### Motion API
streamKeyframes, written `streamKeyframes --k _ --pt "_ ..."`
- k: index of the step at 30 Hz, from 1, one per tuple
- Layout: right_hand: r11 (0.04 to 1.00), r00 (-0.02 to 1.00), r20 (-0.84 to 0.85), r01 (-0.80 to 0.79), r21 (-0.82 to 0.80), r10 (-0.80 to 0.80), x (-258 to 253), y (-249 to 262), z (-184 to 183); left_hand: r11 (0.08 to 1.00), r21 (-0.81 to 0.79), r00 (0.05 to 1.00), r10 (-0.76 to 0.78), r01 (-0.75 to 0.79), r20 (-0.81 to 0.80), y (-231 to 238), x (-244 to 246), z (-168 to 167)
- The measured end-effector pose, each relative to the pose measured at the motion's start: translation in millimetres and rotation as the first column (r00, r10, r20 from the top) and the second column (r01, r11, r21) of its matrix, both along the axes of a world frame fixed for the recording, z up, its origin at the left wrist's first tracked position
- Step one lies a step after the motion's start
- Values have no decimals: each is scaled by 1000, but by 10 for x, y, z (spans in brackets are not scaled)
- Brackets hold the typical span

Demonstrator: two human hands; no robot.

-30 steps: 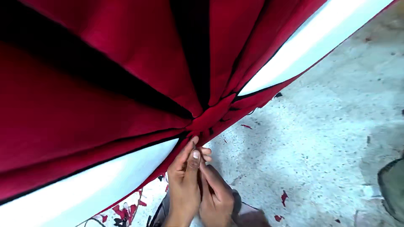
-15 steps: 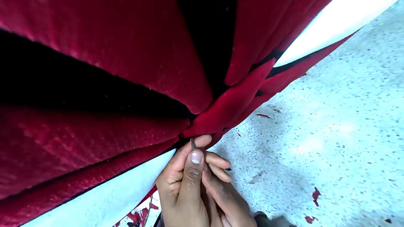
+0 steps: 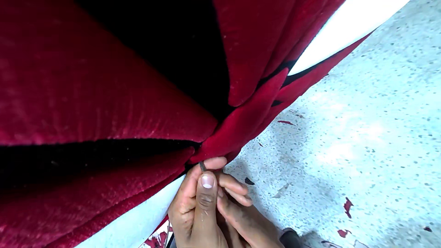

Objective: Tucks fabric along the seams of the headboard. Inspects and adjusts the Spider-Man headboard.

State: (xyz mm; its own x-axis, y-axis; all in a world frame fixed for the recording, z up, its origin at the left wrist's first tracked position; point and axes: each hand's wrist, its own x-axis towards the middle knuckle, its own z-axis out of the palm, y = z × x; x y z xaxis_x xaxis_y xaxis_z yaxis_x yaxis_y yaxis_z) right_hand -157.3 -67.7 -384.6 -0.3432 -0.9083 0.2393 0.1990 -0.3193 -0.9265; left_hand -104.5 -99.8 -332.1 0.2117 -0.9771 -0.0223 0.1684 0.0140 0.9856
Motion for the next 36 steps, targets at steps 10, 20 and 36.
streamKeyframes --k 10,20,36 --pt "1000 1000 -14 20 -18 -20 -9 -33 11 1000 -20 1000 18 -18 -23 -13 -17 -24" --pt "997 990 116 -75 0 75 215 316 -498 999 -28 1000 22 -22 -12 -19 -19 -36" --pt "901 918 -213 -245 357 334 -533 -200 725 991 129 957 20 19 -289 -143 -23 195"
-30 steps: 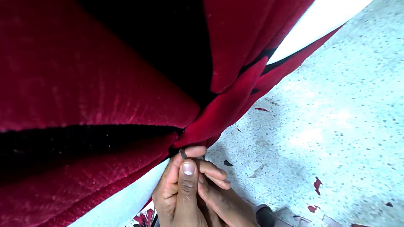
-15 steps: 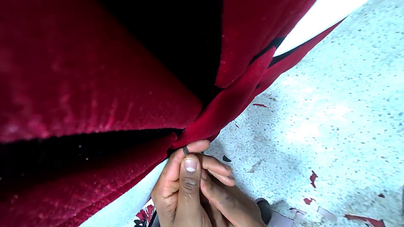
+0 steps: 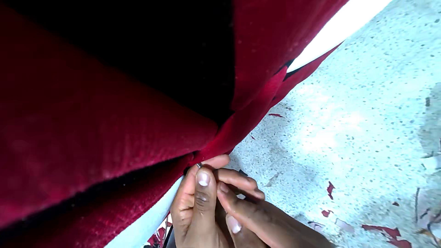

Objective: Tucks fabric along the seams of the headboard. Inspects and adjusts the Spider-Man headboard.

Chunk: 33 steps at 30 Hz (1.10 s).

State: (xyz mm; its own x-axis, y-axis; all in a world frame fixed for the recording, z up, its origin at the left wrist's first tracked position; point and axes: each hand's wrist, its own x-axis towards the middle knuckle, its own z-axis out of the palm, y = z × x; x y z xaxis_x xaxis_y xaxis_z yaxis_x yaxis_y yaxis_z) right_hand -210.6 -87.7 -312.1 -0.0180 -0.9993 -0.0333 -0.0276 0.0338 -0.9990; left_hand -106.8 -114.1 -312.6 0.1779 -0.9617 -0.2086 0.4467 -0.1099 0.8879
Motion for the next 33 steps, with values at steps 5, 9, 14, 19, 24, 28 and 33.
streamKeyframes --k 5,9,14,19,24,28,33 --pt "994 995 -53 -75 82 79 -20 -112 243 1000 -16 992 -14 12 -125 -13 73 -9" --pt "990 995 -35 -85 110 89 -3 -116 237 1000 7 992 27 -26 -120 -35 89 -21" --pt "999 1000 19 -21 47 21 83 23 20 987 95 980 140 -128 -140 -11 -24 42" --pt "999 999 -17 -45 26 45 37 54 -21 991 58 979 126 -118 -158 20 -25 -11" --pt "999 999 -18 -42 27 43 -11 145 -37 998 -2 981 60 -61 -186 35 27 -100" --pt "995 978 192 97 -38 -88 237 196 -230 999 -9 991 34 -36 -128 24 44 -126" --pt "979 952 243 201 -36 -187 376 243 -310 999 -10 999 -43 43 -26 38 87 -178"
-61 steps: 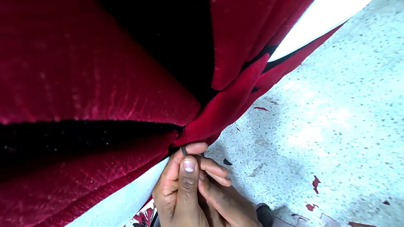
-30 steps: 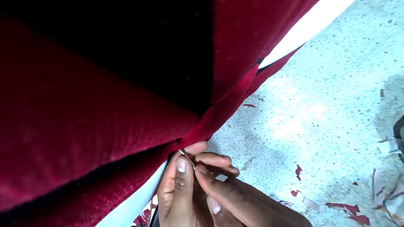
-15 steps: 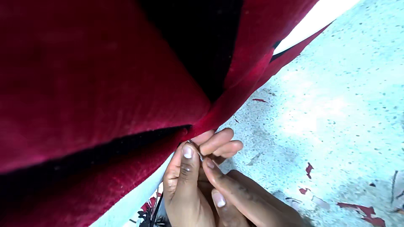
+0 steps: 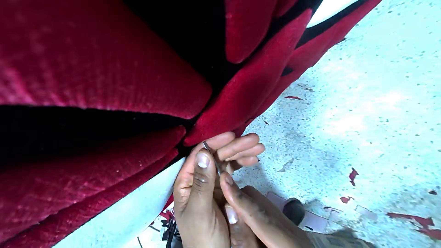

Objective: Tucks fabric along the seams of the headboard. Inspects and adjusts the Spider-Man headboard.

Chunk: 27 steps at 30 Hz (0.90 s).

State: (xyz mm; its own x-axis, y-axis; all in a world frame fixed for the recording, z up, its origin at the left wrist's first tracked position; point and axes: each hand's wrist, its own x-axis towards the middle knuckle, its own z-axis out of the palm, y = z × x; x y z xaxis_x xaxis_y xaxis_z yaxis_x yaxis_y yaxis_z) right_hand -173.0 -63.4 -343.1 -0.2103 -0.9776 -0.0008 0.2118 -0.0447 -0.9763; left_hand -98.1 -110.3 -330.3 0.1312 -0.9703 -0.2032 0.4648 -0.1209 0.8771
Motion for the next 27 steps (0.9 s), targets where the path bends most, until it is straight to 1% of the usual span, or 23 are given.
streamKeyframes --k 4,10,19,22,24,27 --pt "999 999 -25 45 -11 -45 24 -15 -19 1000 -17 1000 1 0 31 2 -10 -25" --pt "999 1000 -27 6 -46 -7 -21 -59 -53 999 -27 998 22 -21 65 -11 -19 -47" --pt "997 998 -58 -36 -67 32 -70 -157 -36 998 -20 998 55 -55 20 -23 -48 -34" --pt "998 995 -86 -51 -46 47 -94 -195 12 998 -9 998 57 -57 -12 -52 -49 -8" --pt "994 981 -162 -107 5 107 -177 -231 118 998 -6 996 63 -63 -61 -49 -49 4" --pt "971 915 -330 -199 131 232 -345 -355 382 997 -38 984 61 -68 -170 -40 -47 -33"
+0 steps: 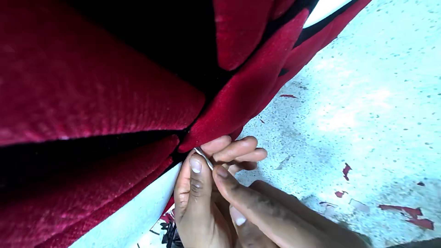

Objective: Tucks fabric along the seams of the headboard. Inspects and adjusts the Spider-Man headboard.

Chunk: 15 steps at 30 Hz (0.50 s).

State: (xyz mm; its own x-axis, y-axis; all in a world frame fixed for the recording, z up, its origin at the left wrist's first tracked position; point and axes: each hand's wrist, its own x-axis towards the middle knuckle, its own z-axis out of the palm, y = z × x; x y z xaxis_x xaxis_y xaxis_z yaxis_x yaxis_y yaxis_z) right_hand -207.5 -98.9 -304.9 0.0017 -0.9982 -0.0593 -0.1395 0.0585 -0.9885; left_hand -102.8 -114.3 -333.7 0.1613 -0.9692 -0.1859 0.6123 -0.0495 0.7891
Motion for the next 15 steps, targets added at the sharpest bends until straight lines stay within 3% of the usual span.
streamKeyframes --k 5,11,15 --pt "992 979 -176 -90 88 104 -41 -158 287 1000 30 1000 8 -7 -20 -72 8 109" --pt "996 997 -4 -74 56 74 -63 114 96 996 88 999 19 -15 -49 28 19 91" --pt "993 992 35 -119 5 118 -132 392 -105 997 11 991 -79 81 -109 91 87 32"
